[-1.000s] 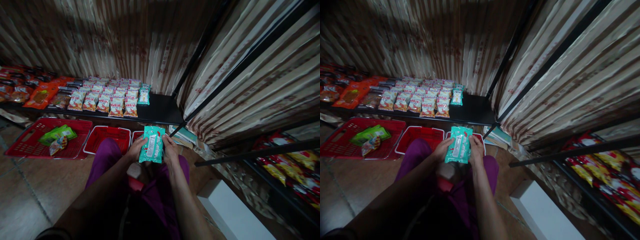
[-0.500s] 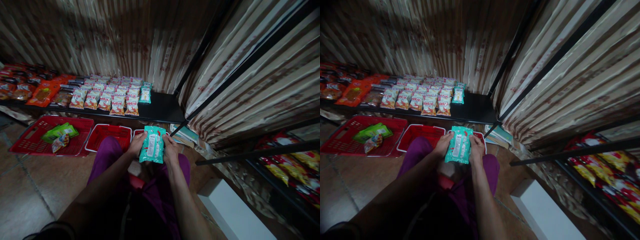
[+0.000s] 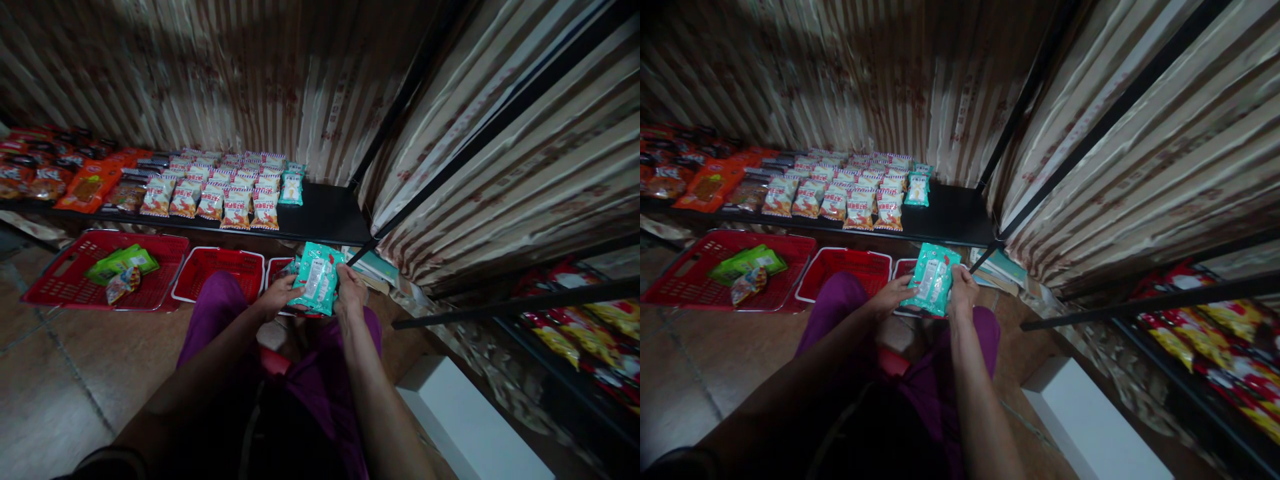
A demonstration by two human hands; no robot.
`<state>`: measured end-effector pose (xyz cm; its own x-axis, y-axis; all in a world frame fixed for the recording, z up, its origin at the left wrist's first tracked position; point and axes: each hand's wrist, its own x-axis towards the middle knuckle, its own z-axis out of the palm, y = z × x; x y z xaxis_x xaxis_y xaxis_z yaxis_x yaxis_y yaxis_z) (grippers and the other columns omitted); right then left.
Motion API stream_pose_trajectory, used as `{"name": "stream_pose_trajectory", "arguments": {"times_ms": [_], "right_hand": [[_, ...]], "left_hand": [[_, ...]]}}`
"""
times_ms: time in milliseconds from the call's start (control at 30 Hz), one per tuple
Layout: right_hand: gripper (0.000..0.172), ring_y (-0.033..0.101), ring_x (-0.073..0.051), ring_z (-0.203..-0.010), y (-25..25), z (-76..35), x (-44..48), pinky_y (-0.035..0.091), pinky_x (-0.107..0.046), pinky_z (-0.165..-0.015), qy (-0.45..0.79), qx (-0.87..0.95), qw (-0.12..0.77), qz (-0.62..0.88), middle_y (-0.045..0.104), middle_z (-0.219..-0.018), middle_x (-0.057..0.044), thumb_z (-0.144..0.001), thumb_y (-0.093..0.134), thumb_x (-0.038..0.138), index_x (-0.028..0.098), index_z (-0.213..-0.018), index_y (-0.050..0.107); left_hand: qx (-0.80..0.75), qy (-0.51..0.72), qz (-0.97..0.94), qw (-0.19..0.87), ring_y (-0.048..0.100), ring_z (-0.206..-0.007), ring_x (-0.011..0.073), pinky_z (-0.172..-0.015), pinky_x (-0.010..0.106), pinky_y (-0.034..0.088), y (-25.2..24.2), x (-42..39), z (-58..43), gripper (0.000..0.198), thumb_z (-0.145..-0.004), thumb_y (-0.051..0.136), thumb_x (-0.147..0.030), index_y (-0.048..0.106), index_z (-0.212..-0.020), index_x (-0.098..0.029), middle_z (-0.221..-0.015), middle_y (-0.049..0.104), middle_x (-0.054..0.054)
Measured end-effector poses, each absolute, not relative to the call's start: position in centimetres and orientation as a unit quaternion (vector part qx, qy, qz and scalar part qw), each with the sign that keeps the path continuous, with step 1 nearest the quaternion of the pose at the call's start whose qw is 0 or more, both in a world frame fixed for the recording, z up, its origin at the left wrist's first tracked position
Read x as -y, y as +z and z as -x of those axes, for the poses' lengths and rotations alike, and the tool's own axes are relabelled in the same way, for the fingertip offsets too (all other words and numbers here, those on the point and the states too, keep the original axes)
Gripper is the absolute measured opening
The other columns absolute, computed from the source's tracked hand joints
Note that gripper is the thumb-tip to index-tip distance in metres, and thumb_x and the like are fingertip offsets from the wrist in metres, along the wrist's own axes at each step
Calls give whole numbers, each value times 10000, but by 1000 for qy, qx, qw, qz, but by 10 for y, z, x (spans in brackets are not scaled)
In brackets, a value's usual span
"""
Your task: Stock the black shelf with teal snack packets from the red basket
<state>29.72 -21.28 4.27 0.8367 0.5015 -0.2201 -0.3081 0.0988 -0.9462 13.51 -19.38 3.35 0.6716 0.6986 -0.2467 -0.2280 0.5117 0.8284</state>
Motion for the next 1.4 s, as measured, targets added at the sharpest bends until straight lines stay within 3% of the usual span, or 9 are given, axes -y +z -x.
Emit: {"name": "stream_pose_trajectory", "arguments": {"times_ms": [233, 367, 500, 700, 1033, 1133, 1267, 1400], "right_hand": [[250, 510, -72, -480, 49, -298, 211, 421, -194, -484, 306, 61, 727, 612, 620, -526, 80, -444, 780, 280, 177, -651, 685], [312, 478, -66, -443, 49, -298, 213, 385, -189, -440, 351, 89, 714, 599, 600, -501, 86, -438, 808, 360, 177, -652, 673], [410, 532, -93, -472, 48, -292, 221, 423, -211, -460, 401, 128, 691, 588, 643, -558, 62, -467, 813, 473, 185, -730, 686], [442, 599, -127, -530, 45, -283, 233, 465, -227, -489, 452, 170, 653, 584, 699, -644, 16, -473, 835, 455, 178, -795, 709], [417, 631, -163, -589, 21, -286, 229, 510, -281, -566, 405, 179, 668, 598, 714, -701, -2, -543, 784, 468, 167, -822, 710], [472, 646, -181, -692, 16, -288, 228, 520, -300, -640, 341, 237, 646, 640, 716, -807, -29, -617, 713, 487, 164, -960, 688], [501, 619, -198, -906, 21, -289, 230, 507, -351, -795, 157, 381, 585, 699, 662, -1058, -76, -734, 608, 412, 196, -1186, 586], [391, 572, -217, -1008, 32, -285, 233, 469, -398, -890, 1, 477, 515, 712, 610, -1129, -103, -800, 533, 318, 215, -1170, 604]], "left_hand": [[-280, 300, -403, 818, 679, -788, 240, -650, 327, 556, 26, 193, -135, 642, -547, 826, -461, 644, -1071, -138, -956, 706, 117], [-295, 314, -394, 812, 677, -799, 232, -649, 323, 564, 21, 190, -137, 581, -595, 815, -408, 631, -1069, -127, -977, 703, 118], [-315, 341, -380, 800, 671, -791, 191, -629, 282, 568, 22, 185, -140, 458, -695, 759, -330, 612, -1087, -143, -1012, 699, 95], [-336, 349, -371, 792, 676, -762, 172, -604, 259, 579, 28, 182, -141, 358, -751, 711, -281, 620, -1059, -123, -970, 705, 93], [-319, 353, -376, 795, 676, -820, 195, -615, 256, 567, 18, 183, -141, 483, -710, 738, -327, 606, -1139, -149, -1038, 693, 100], [-335, 358, -374, 788, 675, -815, 201, -633, 271, 561, 19, 184, -141, 519, -678, 759, -343, 605, -1130, -140, -1016, 698, 103], [-349, 363, -364, 784, 676, -830, 229, -663, 308, 557, 25, 187, -143, 563, -627, 787, -374, 599, -1097, -127, -981, 706, 104], [-336, 374, -363, 785, 677, -830, 238, -693, 330, 553, 29, 189, -146, 614, -562, 814, -416, 592, -1057, -128, -957, 711, 94]]}}
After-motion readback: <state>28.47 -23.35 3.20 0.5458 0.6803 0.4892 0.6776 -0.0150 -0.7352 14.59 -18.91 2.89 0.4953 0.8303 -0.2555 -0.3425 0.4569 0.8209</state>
